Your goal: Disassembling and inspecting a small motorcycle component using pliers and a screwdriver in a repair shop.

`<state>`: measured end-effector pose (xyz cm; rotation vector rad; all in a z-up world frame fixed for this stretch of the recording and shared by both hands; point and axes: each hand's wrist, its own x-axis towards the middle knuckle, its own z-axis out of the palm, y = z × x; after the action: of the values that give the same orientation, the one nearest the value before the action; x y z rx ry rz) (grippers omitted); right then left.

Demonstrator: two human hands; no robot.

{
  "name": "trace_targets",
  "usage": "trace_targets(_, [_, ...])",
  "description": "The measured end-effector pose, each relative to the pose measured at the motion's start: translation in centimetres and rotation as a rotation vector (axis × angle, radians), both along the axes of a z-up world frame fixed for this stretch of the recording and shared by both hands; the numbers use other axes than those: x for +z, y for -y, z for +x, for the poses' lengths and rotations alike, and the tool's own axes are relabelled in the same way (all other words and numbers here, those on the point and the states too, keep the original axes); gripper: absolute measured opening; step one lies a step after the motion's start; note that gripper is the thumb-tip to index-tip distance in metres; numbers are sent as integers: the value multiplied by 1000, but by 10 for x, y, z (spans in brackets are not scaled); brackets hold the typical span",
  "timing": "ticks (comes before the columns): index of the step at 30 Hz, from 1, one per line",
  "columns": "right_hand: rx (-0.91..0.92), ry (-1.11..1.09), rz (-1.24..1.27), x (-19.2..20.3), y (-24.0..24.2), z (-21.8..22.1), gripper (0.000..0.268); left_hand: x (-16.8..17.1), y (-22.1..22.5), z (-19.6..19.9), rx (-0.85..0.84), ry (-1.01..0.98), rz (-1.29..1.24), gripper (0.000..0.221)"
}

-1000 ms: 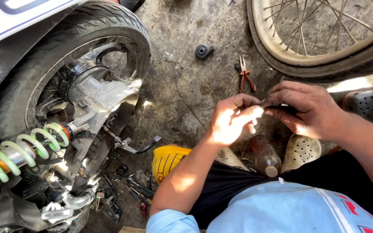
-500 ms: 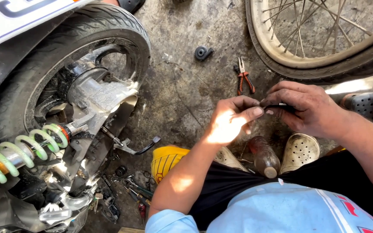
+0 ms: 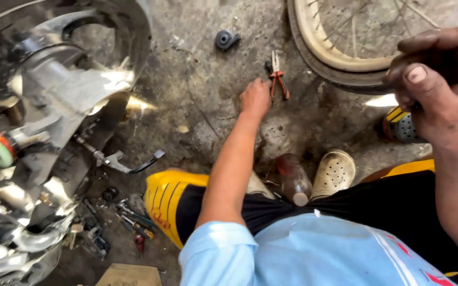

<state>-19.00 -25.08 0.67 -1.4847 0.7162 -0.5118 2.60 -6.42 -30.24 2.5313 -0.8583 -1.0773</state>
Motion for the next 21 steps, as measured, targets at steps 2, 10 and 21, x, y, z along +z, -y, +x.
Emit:
trace_targets(2, [-48,8,44,4,1,-8,40,-37,27,-16,216,-180,49,67])
trace_targets(10, [60,-87,265,-76,36,-125,71,-123,96,-80,-138,433,-276,20])
trace_targets(21, [107,-112,60,-15,10,-34,49,-124,100,-79,-292,526,-247,23])
